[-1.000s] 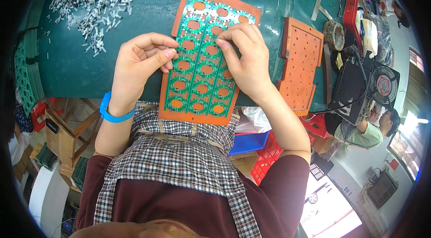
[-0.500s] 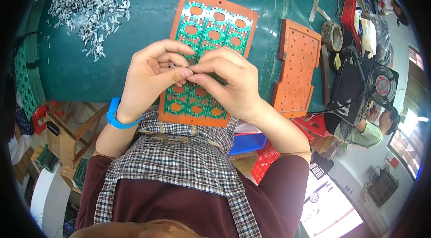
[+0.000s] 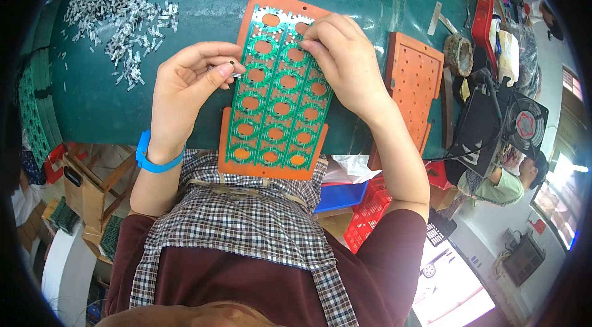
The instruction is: The person inserts small electronic components into a circuit board by hand.
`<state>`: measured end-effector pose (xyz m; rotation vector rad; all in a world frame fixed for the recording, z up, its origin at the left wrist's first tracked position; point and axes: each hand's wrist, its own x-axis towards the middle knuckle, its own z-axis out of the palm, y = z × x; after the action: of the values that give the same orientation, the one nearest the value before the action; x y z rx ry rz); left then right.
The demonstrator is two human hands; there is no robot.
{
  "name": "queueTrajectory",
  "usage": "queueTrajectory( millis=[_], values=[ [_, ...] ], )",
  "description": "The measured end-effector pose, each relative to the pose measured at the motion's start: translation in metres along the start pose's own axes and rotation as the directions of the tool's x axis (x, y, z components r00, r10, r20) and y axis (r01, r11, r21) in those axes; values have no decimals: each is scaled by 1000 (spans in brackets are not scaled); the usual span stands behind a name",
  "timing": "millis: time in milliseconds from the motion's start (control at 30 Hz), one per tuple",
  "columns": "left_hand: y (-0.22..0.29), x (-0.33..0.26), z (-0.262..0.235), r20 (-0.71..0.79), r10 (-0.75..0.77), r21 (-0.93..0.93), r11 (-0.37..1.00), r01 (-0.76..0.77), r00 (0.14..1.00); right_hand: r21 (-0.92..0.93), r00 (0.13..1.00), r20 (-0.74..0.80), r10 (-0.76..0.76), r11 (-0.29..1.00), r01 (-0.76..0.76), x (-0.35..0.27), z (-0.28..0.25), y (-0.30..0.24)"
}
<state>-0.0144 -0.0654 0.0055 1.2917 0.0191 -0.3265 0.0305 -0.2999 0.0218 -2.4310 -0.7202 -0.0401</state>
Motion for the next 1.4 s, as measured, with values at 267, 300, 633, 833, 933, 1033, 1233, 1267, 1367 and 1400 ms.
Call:
queueTrajectory(
  millis=[267, 300, 633, 833, 933, 1033, 1233, 1267, 1367, 1400],
  values=[
    [2, -1, 2, 51, -62, -41, 997, 64, 997, -9, 1000, -12, -17, 1000, 17, 2, 3, 3],
    [2, -1, 3, 62, -56, -46, 997, 59, 996, -11, 1000, -20, -22, 1000, 22, 2, 4, 4],
    [5, -3, 10, 78, -73, -65, 995, 78, 994, -287, 949, -124, -290, 926, 245, -11, 11, 2],
    [0, -5, 15, 152, -97, -112, 987, 114, 984, 111, 980, -100, -172, 977, 182, -9, 7, -36],
    [6, -7, 19, 207, -115, -86, 987, 135, 972, 237, 972, -16, -233, 944, 230, -12, 7, -27],
    [11, -7, 18, 211, -114, -101, 985, 138, 971, 228, 989, -31, -144, 963, 147, -6, 2, -29],
    [8, 4, -2, 78, 19, 35, 999, -22, 997, -44, 998, -7, 66, 997, -66, 18, -8, 15],
    [8, 5, -5, 77, 19, 35, 999, -22, 997, -55, 998, 21, 56, 997, -55, 20, -9, 15],
    [5, 7, -13, 17, 103, 200, 974, -104, 995, -74, 997, 64, 50, 996, -45, 23, -8, 15],
    [6, 7, -14, 17, 101, 200, 974, -103, 995, -83, 996, 75, 51, 996, -45, 24, -8, 15]
  ],
)
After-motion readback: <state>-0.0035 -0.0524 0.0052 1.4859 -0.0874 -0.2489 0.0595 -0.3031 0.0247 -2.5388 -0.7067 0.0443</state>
